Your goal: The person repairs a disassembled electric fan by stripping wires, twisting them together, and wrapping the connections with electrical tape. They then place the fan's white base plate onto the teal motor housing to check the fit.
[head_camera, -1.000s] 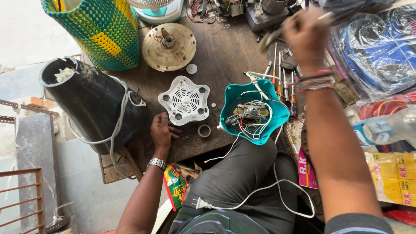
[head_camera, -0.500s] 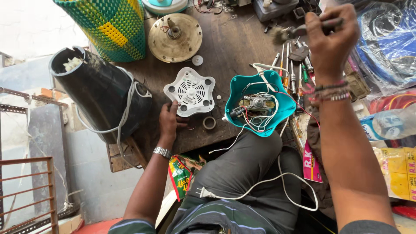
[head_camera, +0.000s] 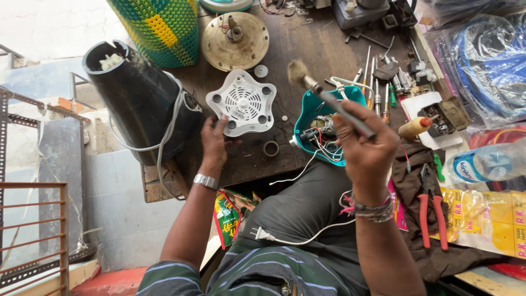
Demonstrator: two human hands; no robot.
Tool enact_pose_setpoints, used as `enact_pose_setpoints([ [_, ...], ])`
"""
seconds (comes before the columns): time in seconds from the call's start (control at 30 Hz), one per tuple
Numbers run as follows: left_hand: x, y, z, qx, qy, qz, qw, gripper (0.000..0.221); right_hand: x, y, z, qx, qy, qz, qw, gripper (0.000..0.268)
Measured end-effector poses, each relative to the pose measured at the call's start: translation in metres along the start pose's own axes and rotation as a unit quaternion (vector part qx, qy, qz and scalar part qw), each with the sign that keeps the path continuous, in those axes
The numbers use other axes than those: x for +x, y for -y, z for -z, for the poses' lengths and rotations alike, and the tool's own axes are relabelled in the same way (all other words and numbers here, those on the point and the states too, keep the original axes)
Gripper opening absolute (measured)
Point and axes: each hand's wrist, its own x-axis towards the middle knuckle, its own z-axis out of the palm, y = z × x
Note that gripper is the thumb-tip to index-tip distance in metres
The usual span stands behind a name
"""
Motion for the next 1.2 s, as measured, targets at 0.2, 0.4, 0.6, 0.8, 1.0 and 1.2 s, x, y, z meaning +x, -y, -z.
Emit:
enact_pose_setpoints([
  [0.2, -0.039, -0.049, 0.006, -0.016, 0.011, -0.099, 0.995, 0.039, -0.007, 0.009, -0.027, -0.130, 0.025, 0.089, 0.987, 0.023],
  [0.4, -0.061, -0.065, -0.014, -0.024, 0.026, -0.118, 0.992, 0.045, 0.006, 0.003, -0.050, -0.181, 0.038, 0.148, 0.972, 0.024],
  [0.6, -0.066, -0.060, -0.025, 0.011, 0.035, -0.142, 0.989, 0.046, 0.020, 0.000, -0.054, -0.215, 0.126, 0.204, 0.947, 0.020],
  [0.8, -0.063, -0.057, -0.029, -0.054, 0.010, -0.165, 0.985, 0.048, 0.006, 0.007, -0.062, -0.193, 0.195, 0.237, 0.932, 0.021],
  [1.0, -0.066, -0.062, -0.036, -0.074, 0.035, -0.157, 0.984, 0.051, 0.025, -0.005, -0.068, -0.190, 0.118, 0.229, 0.947, 0.019],
  [1.2, -0.065, -0.053, -0.034, -0.064, 0.011, -0.144, 0.987, 0.049, 0.022, 0.004, -0.069, -0.218, 0.168, 0.190, 0.942, 0.017],
])
